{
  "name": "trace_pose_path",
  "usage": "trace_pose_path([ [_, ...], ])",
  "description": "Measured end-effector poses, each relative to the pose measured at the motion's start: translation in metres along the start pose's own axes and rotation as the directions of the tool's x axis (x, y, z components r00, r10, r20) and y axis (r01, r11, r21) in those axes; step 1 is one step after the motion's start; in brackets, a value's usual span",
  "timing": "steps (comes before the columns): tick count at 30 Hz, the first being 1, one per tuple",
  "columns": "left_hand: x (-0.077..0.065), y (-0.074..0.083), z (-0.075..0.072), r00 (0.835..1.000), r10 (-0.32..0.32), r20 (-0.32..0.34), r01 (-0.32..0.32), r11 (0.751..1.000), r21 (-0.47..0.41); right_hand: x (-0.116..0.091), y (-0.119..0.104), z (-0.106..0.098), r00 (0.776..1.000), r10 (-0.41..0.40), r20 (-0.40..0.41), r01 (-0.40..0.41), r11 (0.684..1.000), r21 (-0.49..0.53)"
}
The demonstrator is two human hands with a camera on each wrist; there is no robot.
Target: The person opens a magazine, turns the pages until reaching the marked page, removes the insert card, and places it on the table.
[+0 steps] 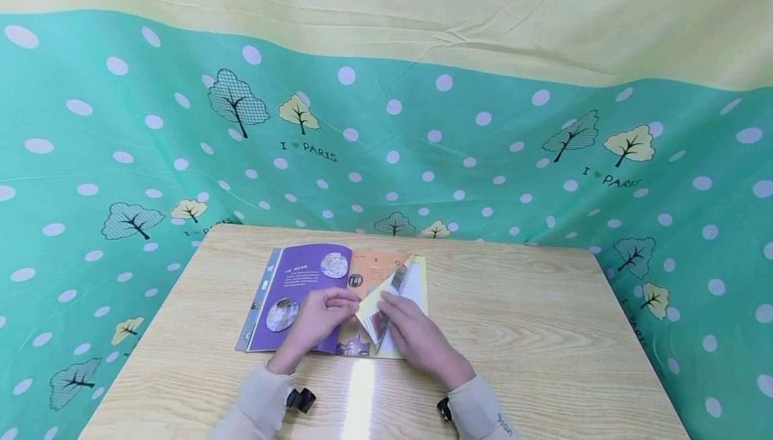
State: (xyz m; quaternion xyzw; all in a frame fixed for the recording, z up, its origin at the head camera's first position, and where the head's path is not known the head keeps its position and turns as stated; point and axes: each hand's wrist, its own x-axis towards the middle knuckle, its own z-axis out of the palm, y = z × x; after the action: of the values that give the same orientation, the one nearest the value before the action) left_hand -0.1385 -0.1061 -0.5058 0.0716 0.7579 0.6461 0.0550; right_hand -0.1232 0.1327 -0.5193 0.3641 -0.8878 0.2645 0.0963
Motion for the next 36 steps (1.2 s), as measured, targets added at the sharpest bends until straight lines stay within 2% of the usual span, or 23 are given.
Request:
trace_pose_path([
  [8,-0.002,0.0,-0.005,1.0,-0.003,-0.003,0.003,1.0,-0.026,-0.001,-0.002,-0.003,0.998,0.049,0.029,-0.049,0.999,0.0],
  [13,-0.006,0.0,-0.021,0.998,-0.02,-0.059,0.016,0.998,-0.053,-0.003,-0.001,-0.007,0.994,0.107,0.036,-0.108,0.994,0.015],
  [16,-0.01,-0.001,-0.034,0.993,-0.028,-0.114,0.024,0.999,-0.033,-0.006,0.001,-0.01,0.989,0.14,0.053,-0.141,0.99,0.015],
  [21,-0.02,-0.006,-0.059,0.978,-0.062,-0.197,0.053,0.997,-0.05,-0.011,0.005,-0.012,0.983,0.157,0.101,-0.158,0.987,0.01],
  [25,-0.032,-0.01,-0.078,0.961,-0.116,-0.251,0.104,0.993,-0.061,-0.016,0.007,-0.013,0.969,0.193,0.152,-0.197,0.98,0.01],
  [28,-0.041,-0.016,-0.091,0.945,-0.154,-0.289,0.151,0.988,-0.035,-0.019,0.007,-0.013,0.956,0.226,0.187,-0.229,0.973,-0.003],
  [36,-0.064,-0.031,-0.121,0.918,-0.205,-0.341,0.213,0.977,-0.014,-0.026,0.009,-0.014,0.936,0.258,0.239,-0.26,0.965,-0.022],
])
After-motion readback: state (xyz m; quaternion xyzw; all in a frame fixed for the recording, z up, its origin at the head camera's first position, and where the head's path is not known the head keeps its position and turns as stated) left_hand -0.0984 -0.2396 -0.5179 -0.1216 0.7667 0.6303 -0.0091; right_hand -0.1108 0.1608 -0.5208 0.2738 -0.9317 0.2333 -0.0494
